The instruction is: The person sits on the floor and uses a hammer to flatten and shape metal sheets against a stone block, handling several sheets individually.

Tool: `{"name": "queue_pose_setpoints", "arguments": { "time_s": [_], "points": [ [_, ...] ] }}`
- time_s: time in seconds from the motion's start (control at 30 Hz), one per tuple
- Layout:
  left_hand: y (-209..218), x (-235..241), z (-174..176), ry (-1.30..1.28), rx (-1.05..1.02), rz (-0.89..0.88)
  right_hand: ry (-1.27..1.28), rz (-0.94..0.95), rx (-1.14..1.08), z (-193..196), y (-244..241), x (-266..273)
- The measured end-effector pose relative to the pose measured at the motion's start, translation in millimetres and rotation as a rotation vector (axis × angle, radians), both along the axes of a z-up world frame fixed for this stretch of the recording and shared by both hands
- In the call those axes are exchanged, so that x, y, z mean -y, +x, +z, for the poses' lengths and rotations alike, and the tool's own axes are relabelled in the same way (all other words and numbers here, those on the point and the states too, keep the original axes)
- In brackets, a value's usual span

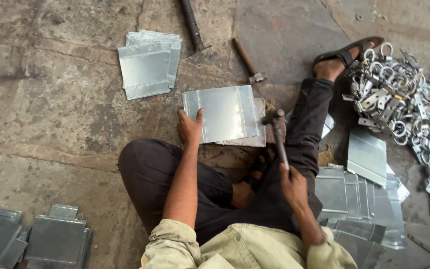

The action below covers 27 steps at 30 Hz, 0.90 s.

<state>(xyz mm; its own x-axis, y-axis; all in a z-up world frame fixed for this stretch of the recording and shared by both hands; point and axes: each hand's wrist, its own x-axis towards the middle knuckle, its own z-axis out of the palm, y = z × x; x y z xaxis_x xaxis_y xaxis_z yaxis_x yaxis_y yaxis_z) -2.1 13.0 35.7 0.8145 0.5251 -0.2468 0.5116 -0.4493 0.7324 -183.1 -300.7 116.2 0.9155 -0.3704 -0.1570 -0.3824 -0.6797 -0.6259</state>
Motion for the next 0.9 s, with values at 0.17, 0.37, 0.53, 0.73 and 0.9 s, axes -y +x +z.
{"name": "queue_pose_setpoints", "arguments": {
  "time_s": [0.17,0.37,0.53,0.73,0.9],
  "points": [
    [0.7,0.0,-12.1,0.009,-0.016,0.027,0.023,0.058,-0.01,-8.6,-21.7,14.5],
    [7.1,-5.5,-35.3,-0.047,0.12,0.223,0.474,-0.084,-0.25,-35.8,-14.5,37.1],
    [25.9,-31.0,-76.0,-0.245,0.295,0.533,0.793,-0.281,-0.385,-55.1,7.1,27.0],
    [39.0,-65.1,-56.6,-0.782,0.222,0.52,0.371,-0.036,-0.354,-57.3,33.6,39.0],
    [24.7,-55.5,-32.2,-0.903,0.238,0.532,-0.002,0.137,-0.161,-72.0,45.6,62.1]
  ]
}}
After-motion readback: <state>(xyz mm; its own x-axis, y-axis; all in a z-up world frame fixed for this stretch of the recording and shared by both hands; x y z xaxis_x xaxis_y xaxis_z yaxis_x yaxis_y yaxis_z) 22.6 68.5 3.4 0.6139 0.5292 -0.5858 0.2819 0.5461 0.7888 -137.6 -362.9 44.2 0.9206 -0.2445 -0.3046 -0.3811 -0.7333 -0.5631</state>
